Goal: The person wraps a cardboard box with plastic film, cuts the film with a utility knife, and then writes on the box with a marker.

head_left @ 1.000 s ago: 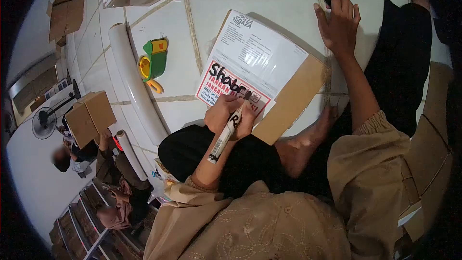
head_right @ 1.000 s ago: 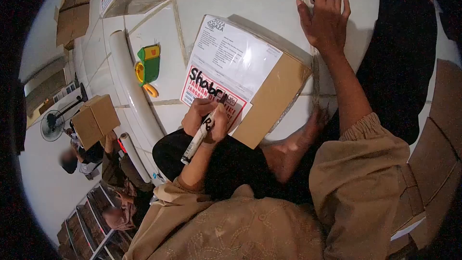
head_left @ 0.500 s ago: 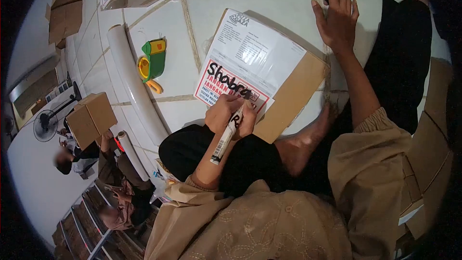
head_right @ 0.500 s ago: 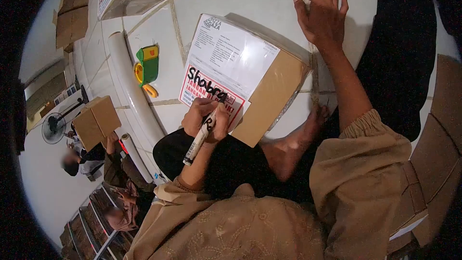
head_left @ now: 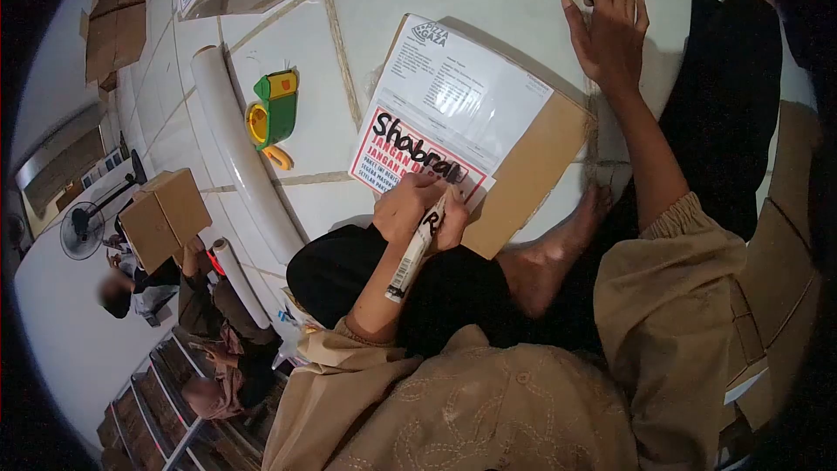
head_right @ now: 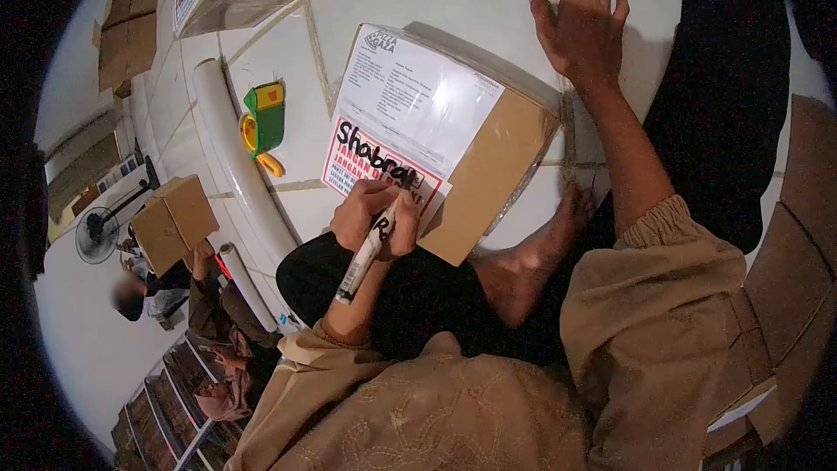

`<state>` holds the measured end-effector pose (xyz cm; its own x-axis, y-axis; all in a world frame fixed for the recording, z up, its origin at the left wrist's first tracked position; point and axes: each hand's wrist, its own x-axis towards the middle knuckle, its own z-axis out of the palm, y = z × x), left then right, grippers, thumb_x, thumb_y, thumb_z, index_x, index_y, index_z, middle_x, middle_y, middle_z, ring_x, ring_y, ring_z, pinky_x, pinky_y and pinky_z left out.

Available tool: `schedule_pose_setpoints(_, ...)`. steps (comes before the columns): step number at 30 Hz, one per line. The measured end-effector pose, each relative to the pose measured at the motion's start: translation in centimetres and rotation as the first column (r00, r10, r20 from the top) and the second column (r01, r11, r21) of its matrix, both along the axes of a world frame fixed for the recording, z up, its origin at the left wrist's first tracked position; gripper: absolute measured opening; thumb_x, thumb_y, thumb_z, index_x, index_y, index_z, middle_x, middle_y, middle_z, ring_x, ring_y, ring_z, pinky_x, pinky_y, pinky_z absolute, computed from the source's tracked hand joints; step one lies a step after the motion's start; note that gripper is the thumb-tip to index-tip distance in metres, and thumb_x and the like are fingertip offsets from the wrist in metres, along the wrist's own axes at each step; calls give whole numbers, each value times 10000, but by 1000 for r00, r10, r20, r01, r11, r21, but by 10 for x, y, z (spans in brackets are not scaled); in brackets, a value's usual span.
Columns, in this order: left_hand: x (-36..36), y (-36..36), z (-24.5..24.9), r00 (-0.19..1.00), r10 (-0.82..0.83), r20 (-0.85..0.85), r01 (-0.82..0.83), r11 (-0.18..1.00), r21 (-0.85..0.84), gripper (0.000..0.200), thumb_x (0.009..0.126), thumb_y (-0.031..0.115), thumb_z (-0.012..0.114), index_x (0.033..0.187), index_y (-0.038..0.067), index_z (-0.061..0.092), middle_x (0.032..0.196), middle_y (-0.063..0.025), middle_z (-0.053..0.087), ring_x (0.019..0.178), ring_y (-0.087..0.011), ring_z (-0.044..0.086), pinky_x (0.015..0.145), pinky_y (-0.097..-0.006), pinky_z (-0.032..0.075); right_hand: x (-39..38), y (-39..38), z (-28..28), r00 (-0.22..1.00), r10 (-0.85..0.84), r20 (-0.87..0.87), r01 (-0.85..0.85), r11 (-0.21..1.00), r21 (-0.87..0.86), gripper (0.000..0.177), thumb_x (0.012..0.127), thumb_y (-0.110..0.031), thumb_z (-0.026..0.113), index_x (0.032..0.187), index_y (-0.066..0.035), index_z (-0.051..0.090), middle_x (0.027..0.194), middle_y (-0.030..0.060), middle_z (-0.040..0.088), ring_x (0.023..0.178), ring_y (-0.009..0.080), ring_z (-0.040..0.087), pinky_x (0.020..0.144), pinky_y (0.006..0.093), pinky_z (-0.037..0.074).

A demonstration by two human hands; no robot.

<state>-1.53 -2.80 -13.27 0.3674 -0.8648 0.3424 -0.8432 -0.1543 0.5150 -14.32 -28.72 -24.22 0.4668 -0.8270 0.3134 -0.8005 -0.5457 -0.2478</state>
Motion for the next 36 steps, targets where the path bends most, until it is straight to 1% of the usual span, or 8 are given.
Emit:
schedule_pose_setpoints(3, 2, 3, -2, 999, -20, -31, 17, 995, -94, 106, 622, 73, 665, 670, 20, 586, 620, -103, 601, 482, -190, 589, 455, -248, 457, 0, 0, 2, 1000, 6, 13, -6, 1000, -1, 360, 885, -373, 518, 1018, -40, 552, 1270, 71, 442, 1178, 230, 441, 1043, 505, 221)
schedule_pose_setpoints(10, -2, -3, 2, 998, 7, -57, -6, 1000, 6, 126, 693, 115, 670, 701, 41, 569, 647, -115, 621, 514, -206, 618, 491, -277, 483, 1, 2, 8, 1000, 10, 28, -10, 1000, 18, 347, 880, -358, 527, 1025, -43, 544, 1267, 69, 442, 1180, 229, 435, 1044, 510, 213)
schedule_pose_setpoints(27, 0, 0, -4, 976, -167, -136, 137, 969, -206, 83, 614, 46, 645, 642, 19, 571, 559, -94, 564, 446, -187, 556, 422, -244, 428, 2, 1, 6, 999, 3, 48, -3, 1000, 7, 366, 877, -366, 519, 1047, -42, 544, 1275, 68, 437, 1205, 212, 409, 1052, 494, 197)
schedule_pose_setpoints(31, 3, 8, -6, 973, -209, -100, 192, 969, -154, 97, 630, 69, 643, 645, 24, 559, 588, -100, 576, 489, -205, 568, 466, -269, 443, 0, 2, 7, 1000, 12, 29, -13, 1000, 21, 351, 876, -357, 523, 1039, -47, 543, 1272, 69, 435, 1206, 219, 406, 1057, 498, 189)
schedule_pose_setpoints(33, 8, 16, -1, 976, 97, -197, -107, 993, -43, 111, 672, 63, 600, 680, 8, 503, 654, -114, 579, 545, -150, 538, 516, -260, 452, 1, 2, 9, 999, 15, 35, -16, 999, 29, 345, 875, -353, 523, 1038, -49, 541, 1273, 69, 430, 1207, 220, 404, 1059, 499, 188)
schedule_pose_setpoints(34, 9, 11, -1, 837, 80, -541, -217, 956, -195, 125, 697, 94, 573, 712, 4, 487, 682, -103, 542, 587, -118, 483, 532, -252, 420, 1, 2, 7, 1000, -2, 27, 1, 999, 43, 338, 875, -349, 524, 1037, -52, 538, 1274, 66, 426, 1207, 219, 402, 1059, 499, 190)
schedule_pose_setpoints(35, 5, 9, 2, 550, 9, -835, -356, 907, -224, 146, 708, 113, 559, 753, 6, 471, 674, -93, 507, 587, -107, 457, 500, -222, 381, 1, 2, 6, 1000, -20, 18, 19, 998, 57, 331, 874, -344, 526, 1036, -55, 536, 1275, 64, 421, 1207, 217, 400, 1059, 500, 191)
schedule_pose_setpoints(36, -1, 5, 10, 475, 33, -879, -423, 885, -195, 147, 721, 112, 562, 768, 11, 466, 670, -90, 505, 586, -105, 460, 493, -206, 368, 0, 2, 7, 1000, -20, 18, 19, 999, 51, 331, 874, -344, 526, 1036, -55, 536, 1275, 64, 421, 1207, 217, 400, 1059, 500, 191)
